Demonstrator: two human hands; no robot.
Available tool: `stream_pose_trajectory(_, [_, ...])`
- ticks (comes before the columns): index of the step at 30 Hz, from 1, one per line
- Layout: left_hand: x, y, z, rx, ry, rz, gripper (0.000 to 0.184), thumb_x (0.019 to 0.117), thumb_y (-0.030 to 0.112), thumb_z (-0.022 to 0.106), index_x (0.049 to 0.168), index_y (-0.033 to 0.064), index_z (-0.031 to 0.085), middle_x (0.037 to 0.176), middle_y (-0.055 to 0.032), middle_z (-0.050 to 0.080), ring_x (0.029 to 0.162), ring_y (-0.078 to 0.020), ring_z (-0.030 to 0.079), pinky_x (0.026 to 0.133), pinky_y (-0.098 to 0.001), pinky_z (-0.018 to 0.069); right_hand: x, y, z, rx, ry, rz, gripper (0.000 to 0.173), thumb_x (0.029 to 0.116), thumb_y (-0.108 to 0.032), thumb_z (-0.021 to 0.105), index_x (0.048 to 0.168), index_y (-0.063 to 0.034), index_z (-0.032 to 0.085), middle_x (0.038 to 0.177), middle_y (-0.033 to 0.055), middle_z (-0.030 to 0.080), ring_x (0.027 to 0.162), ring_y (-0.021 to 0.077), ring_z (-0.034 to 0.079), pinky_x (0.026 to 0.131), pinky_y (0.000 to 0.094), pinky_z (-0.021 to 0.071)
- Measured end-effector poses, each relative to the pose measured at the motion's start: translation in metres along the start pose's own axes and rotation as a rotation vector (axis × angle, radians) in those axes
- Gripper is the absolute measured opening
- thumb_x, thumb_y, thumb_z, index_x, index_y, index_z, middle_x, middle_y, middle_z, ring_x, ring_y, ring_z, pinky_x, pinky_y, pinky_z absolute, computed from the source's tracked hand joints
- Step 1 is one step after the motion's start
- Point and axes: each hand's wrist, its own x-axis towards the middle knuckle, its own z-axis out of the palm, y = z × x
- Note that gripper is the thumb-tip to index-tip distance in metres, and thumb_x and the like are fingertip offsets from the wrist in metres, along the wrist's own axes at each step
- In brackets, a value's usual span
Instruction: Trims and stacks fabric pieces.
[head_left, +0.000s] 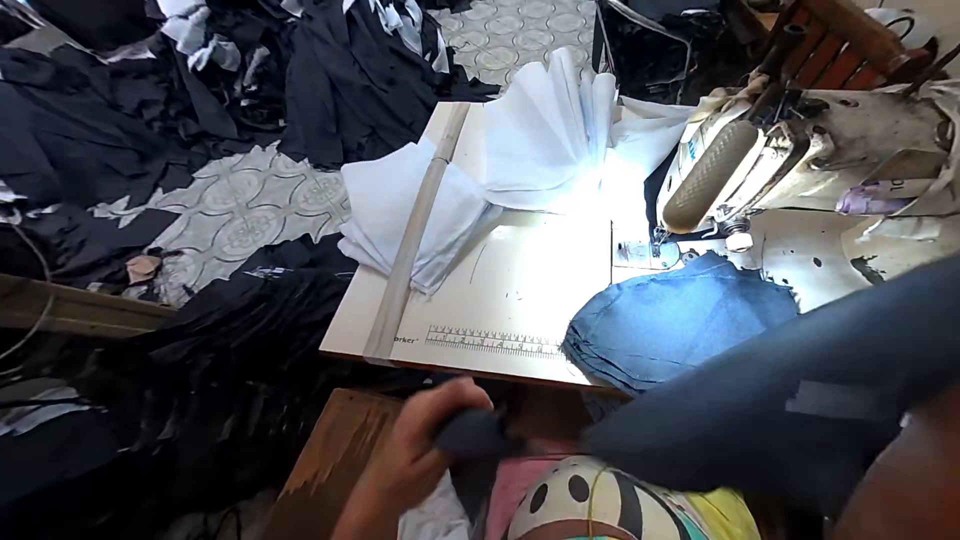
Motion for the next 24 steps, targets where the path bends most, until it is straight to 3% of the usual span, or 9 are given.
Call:
stream_pose_trajectory(2, [0.024,0.005,-0.011,0.410,-0.067,-0.084,0.026,0.0995,0.025,0.055,0.084,0.0072,0.066,0.075,-0.0032,0.062,0.069,-0.0117,0.061,0.062,-0.0292,0.0515,-0.004,0.026,0.005,-0.273,-0.136,0.131,0.034,0.0999,-0.013,0.054,0.113,0.0181,0.055,0.094,0.0209,0.064,0.083,0.0159,0.060,0.078,0.0347,0.0508])
stream_pose_trajectory(4, [0.049,0.013,-0.005,0.667,-0.328,-0.451,0.021,0.0979,0.014,0.064,0.091,-0.0046,0.071,0.085,-0.0227,0.069,0.082,-0.0407,0.069,0.073,-0.0599,0.0519,-0.014,0.045,0.016,-0.492,-0.298,0.290,0.039,0.1030,-0.019,0.058,0.118,0.0171,0.060,0.101,0.0364,0.066,0.093,0.0476,0.066,0.083,0.0632,0.0493])
stream_pose_trajectory(6, [0.060,0.008,0.009,0.746,-0.391,-0.627,0.021,0.0993,0.017,0.065,0.098,-0.0031,0.071,0.089,-0.0241,0.070,0.090,-0.0446,0.068,0.078,-0.0636,0.0495,-0.023,0.052,0.024,-0.648,-0.393,0.405,0.042,0.1039,-0.025,0.060,0.126,0.0109,0.060,0.107,0.0383,0.066,0.102,0.0581,0.064,0.087,0.0744,0.0429])
stream_pose_trajectory(11, [0.052,0.009,0.023,0.734,-0.213,-0.513,0.016,0.0946,0.014,0.068,0.094,-0.0021,0.071,0.077,-0.0215,0.068,0.076,-0.0432,0.068,0.067,-0.0625,0.0495,-0.031,-0.010,0.049,-0.513,-0.302,-0.057,0.051,0.0969,-0.039,0.063,0.109,0.0103,0.066,0.084,0.0267,0.069,0.075,0.0452,0.069,0.065,0.0614,0.0527])
stream_pose_trajectory(14, [0.047,0.011,0.025,0.748,-0.121,-0.399,0.013,0.0901,0.012,0.069,0.089,-0.0015,0.071,0.072,-0.0183,0.066,0.068,-0.0395,0.067,0.061,-0.0595,0.0498,-0.050,-0.055,0.103,-0.391,-0.746,-0.278,0.039,0.0960,-0.039,0.064,0.095,-0.0005,0.071,0.078,0.0168,0.069,0.073,0.0356,0.071,0.063,0.0520,0.0545])
stream_pose_trajectory(16, [0.042,0.012,0.026,0.759,-0.075,-0.355,0.013,0.0881,0.012,0.069,0.086,-0.0008,0.071,0.070,-0.0166,0.065,0.065,-0.0373,0.066,0.058,-0.0576,0.0500,-0.048,-0.067,0.133,-0.500,-1.228,-0.137,0.041,0.1071,-0.036,0.050,0.113,0.0017,0.065,0.094,0.0230,0.070,0.095,0.0415,0.070,0.082,0.0549,0.0505])
stream_pose_trajectory(18, [0.035,0.011,0.026,0.752,-0.048,-0.335,0.013,0.0869,0.012,0.069,0.085,-0.0002,0.071,0.069,-0.0151,0.065,0.063,-0.0352,0.066,0.056,-0.0561,0.0506,-0.039,-0.063,0.143,-0.542,-1.416,-0.044,0.046,0.1108,-0.039,0.039,0.121,0.0014,0.060,0.102,0.0252,0.069,0.105,0.0439,0.067,0.088,0.0580,0.0492])
stream_pose_trajectory(21, [0.028,0.004,0.024,0.645,-0.042,-0.354,0.016,0.0879,0.016,0.067,0.085,0.0009,0.071,0.067,-0.0115,0.064,0.061,-0.0298,0.063,0.056,-0.0517,0.0500,-0.044,-0.045,0.123,-0.305,-1.087,-0.179,0.045,0.1045,-0.042,0.051,0.099,-0.0007,0.066,0.075,0.0174,0.066,0.077,0.0376,0.070,0.064,0.0530,0.0508])
stream_pose_trajectory(24, [0.033,-0.002,0.027,0.627,-0.046,-0.352,0.018,0.0884,0.018,0.066,0.083,0.0015,0.070,0.066,-0.0102,0.062,0.060,-0.0277,0.062,0.056,-0.0501,0.0488,-0.042,-0.043,0.110,-0.256,-0.957,-0.186,0.042,0.0972,-0.043,0.063,0.094,-0.0019,0.066,0.070,0.0132,0.064,0.069,0.0332,0.068,0.058,0.0490,0.0488])
